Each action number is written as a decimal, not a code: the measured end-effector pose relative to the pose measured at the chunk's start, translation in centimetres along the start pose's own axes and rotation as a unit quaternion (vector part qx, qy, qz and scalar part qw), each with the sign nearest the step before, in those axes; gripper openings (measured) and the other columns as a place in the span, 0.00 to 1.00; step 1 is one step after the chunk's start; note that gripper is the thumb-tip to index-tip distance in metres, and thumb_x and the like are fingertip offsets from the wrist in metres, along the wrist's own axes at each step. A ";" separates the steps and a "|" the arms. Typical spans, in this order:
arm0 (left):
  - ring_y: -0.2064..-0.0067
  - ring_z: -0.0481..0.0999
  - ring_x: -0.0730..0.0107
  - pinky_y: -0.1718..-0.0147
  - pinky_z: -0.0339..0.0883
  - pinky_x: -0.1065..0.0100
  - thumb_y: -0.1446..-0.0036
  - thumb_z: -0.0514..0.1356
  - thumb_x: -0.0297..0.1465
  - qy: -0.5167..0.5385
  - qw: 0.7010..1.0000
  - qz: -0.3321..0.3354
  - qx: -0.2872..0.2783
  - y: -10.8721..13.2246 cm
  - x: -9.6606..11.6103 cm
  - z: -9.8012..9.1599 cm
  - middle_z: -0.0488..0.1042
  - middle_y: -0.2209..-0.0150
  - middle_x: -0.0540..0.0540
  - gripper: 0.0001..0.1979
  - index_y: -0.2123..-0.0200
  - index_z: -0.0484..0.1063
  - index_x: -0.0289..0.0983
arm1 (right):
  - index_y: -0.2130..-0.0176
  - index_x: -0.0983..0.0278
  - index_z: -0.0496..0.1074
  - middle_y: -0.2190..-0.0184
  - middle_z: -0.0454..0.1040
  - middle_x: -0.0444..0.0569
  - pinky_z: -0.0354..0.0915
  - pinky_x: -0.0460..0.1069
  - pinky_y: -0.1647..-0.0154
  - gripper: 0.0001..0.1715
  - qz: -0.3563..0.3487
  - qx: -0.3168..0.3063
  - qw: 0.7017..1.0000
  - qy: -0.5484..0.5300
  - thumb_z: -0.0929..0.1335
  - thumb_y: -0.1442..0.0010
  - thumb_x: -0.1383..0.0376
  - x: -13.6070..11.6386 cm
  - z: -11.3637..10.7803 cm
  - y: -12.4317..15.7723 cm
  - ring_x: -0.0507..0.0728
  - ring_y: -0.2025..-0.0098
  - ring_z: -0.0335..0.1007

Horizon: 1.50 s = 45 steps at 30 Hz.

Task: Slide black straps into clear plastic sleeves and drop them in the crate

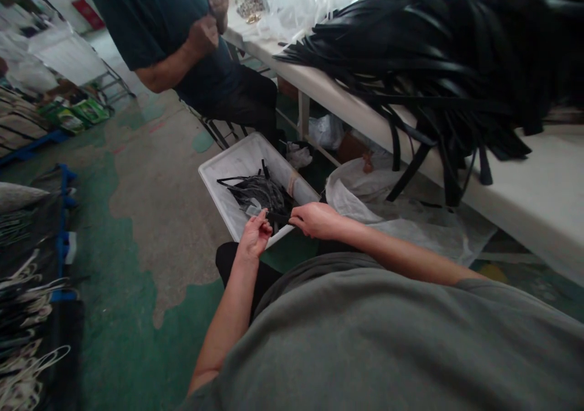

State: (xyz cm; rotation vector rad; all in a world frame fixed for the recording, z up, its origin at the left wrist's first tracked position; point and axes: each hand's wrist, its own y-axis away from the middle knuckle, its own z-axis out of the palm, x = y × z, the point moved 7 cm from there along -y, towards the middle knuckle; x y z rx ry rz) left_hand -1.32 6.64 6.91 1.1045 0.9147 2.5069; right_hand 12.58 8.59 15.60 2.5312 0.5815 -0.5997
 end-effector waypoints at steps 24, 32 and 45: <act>0.82 0.59 0.85 0.83 0.56 0.80 0.60 0.73 0.27 -0.060 0.998 0.031 -0.018 -0.6 1.7 1.0 0.59 0.83 0.59 0.15 0.74 0.69 0.34 | 0.71 0.64 0.69 0.82 0.73 0.41 0.57 0.43 0.77 0.15 0.011 -0.038 0.991 -0.129 0.60 0.35 0.62 1.2 0.1 0.9 0.48 0.81 0.68; 0.81 0.60 0.86 0.82 0.56 0.81 0.60 0.73 0.26 -0.049 0.998 0.025 -0.041 -0.4 1.6 1.7 0.60 0.82 0.59 0.14 0.71 0.72 0.32 | 0.68 0.64 0.69 0.76 0.76 0.42 0.56 0.41 0.78 0.16 -0.007 -0.059 0.982 -0.177 0.60 0.34 0.59 1.0 -0.3 1.0 0.47 0.80 0.69; 0.80 0.63 0.86 0.81 0.61 0.82 0.64 0.76 0.32 -0.026 0.996 -0.004 -0.091 -1.8 -1.9 1.0 0.66 0.78 0.55 0.20 0.70 0.71 0.33 | 0.66 0.65 0.69 0.77 0.72 0.44 0.59 0.43 0.83 0.18 -0.018 -0.005 0.931 -0.364 0.57 0.34 0.59 2.6 2.5 -2.3 0.50 0.82 0.66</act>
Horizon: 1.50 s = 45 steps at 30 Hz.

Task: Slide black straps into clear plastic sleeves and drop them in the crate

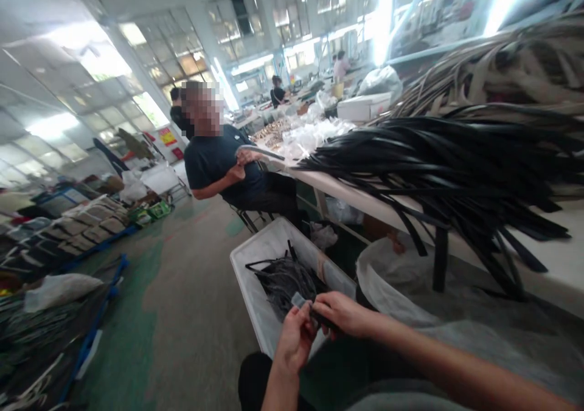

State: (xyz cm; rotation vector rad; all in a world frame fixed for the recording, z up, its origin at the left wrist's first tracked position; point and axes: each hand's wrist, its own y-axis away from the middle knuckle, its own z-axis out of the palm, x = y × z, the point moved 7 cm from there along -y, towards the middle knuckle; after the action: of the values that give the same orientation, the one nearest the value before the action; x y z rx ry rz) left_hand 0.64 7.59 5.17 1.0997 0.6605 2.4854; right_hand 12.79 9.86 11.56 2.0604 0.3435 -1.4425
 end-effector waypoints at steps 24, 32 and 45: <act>0.52 0.77 0.60 0.53 0.72 0.61 0.35 0.49 0.37 0.064 0.995 -0.014 -0.082 0.8 4.2 3.0 0.77 0.54 0.35 0.20 0.52 0.72 0.29 | 0.60 0.63 0.77 0.66 0.78 0.48 0.66 0.43 0.65 0.10 -0.341 0.110 0.917 0.175 0.66 0.36 0.62 -7.1 -3.0 7.8 0.51 0.66 0.74; 0.75 0.75 0.75 0.74 0.70 0.75 0.32 0.45 0.34 0.108 0.976 0.130 0.140 -4.8 12.7 -1.4 0.76 0.73 0.47 0.17 0.53 0.70 0.33 | 0.64 0.67 0.78 0.69 0.79 0.49 0.68 0.45 0.66 0.16 -0.133 -0.071 0.988 0.041 0.67 0.38 0.58 -2.1 -0.9 11.2 0.53 0.68 0.74; 0.77 0.67 0.77 0.76 0.61 0.75 0.46 0.64 0.44 -0.216 0.967 0.109 -0.084 3.9 3.4 1.0 0.72 0.75 0.50 0.20 0.56 0.73 0.35 | 0.58 0.66 0.78 0.41 0.68 0.51 0.68 0.40 0.79 0.23 -0.160 0.100 0.971 -0.148 0.65 0.40 0.50 -6.4 -8.4 1.6 0.51 0.63 0.71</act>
State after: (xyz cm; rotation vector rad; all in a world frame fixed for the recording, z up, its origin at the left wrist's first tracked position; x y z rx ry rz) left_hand -1.25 6.24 9.88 1.6480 0.2065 2.2960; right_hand 17.63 14.37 19.92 1.9635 0.4359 -2.0242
